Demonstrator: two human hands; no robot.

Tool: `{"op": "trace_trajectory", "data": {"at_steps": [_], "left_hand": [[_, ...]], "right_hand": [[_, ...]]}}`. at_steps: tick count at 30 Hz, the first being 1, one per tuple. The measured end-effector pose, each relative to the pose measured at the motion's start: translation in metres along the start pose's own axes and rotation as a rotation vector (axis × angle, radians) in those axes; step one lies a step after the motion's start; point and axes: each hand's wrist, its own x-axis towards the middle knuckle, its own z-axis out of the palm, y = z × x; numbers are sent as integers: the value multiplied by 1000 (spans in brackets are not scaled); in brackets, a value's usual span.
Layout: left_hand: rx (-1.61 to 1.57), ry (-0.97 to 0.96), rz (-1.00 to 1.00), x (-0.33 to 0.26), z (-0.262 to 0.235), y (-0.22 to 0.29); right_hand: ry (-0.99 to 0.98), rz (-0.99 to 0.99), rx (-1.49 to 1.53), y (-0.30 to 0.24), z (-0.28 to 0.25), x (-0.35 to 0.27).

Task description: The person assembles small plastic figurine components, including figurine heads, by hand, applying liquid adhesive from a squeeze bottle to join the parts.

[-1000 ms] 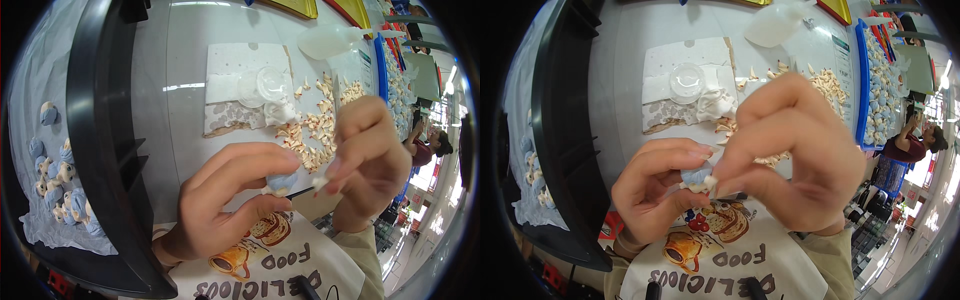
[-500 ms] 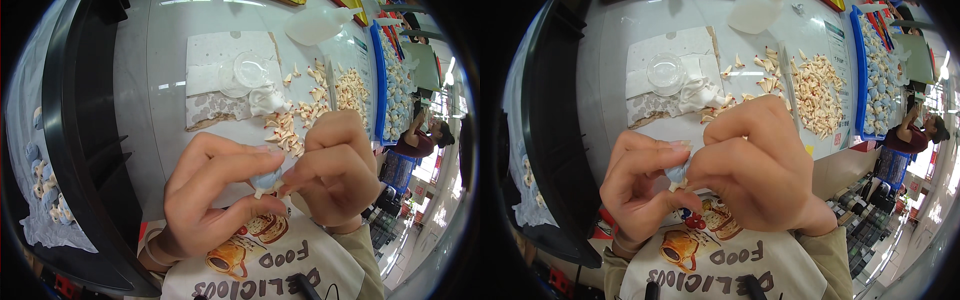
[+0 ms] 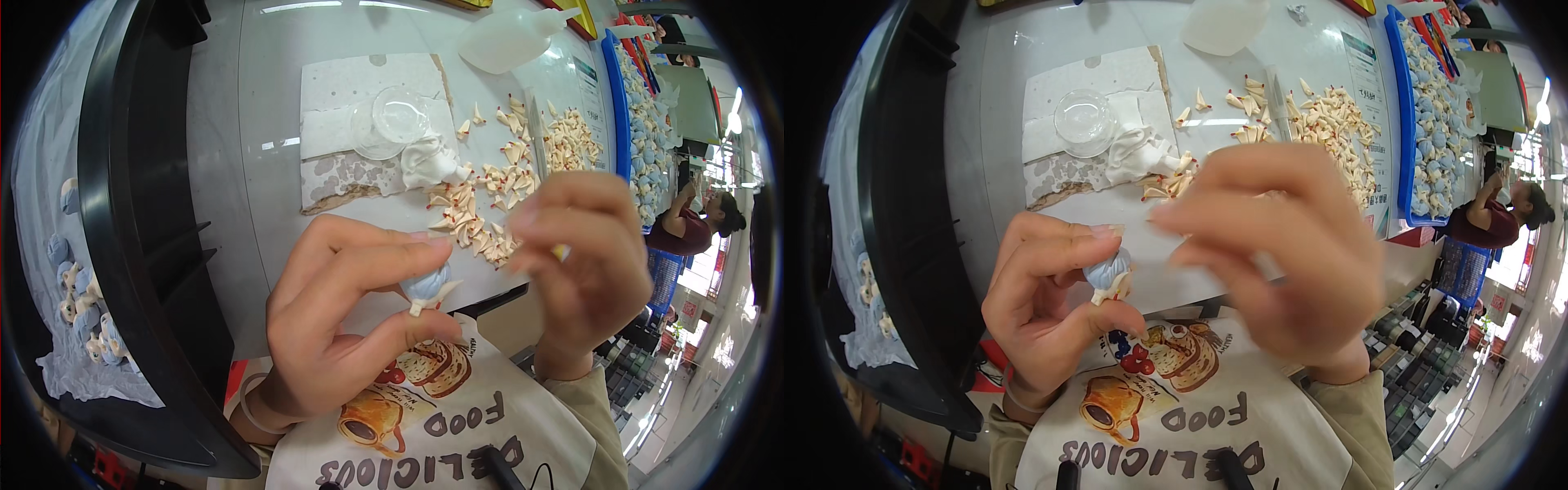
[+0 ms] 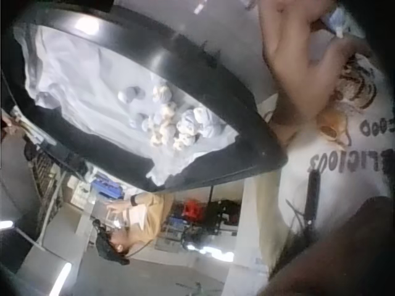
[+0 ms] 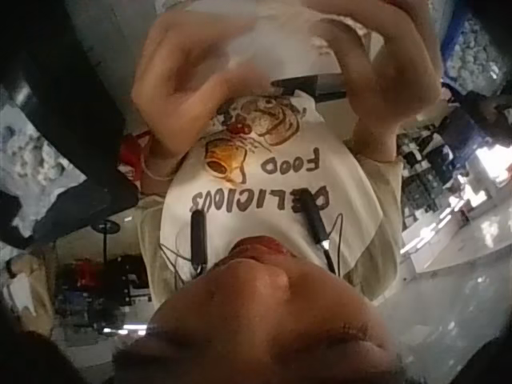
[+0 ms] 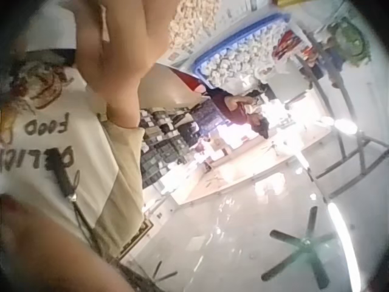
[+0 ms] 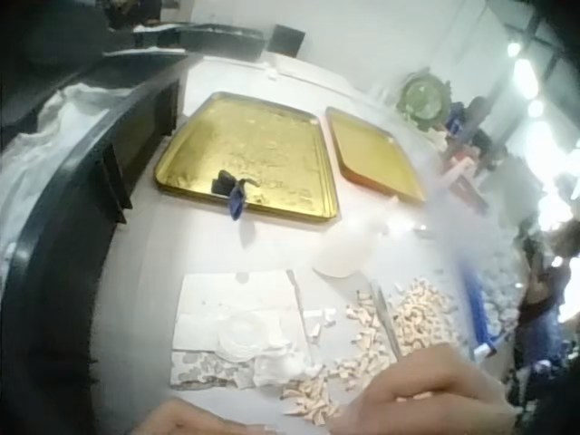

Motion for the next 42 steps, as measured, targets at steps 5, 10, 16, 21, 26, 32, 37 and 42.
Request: {"op": "trace_trajectory", "data": {"at_steps": [5, 10, 16, 21, 26, 32, 37, 42], "left_hand": [[24, -6, -3, 2, 2, 1], [38, -7, 6, 2, 0, 1], [25, -32, -12, 2, 0, 0], [-15, -29, -11, 1, 0, 0], [-57, -40, 2, 0, 0, -2], [-68, -72, -39, -1, -1, 2], [-79, -76, -19, 1, -1, 0], [-50, -81, -6, 1, -2, 0]], "right_hand": [[-72, 147, -211, 23, -17, 2], [-183, 142, -288, 35, -8, -8], [-147, 110, -290, 43, -8, -9], [-114, 138, -214, 43, -11, -8], [16, 94, -201, 47, -14, -6], [79, 88, -97, 54, -16, -10], [177, 129, -35, 53, -17, -13], [190, 41, -151, 52, -22, -10]]}}
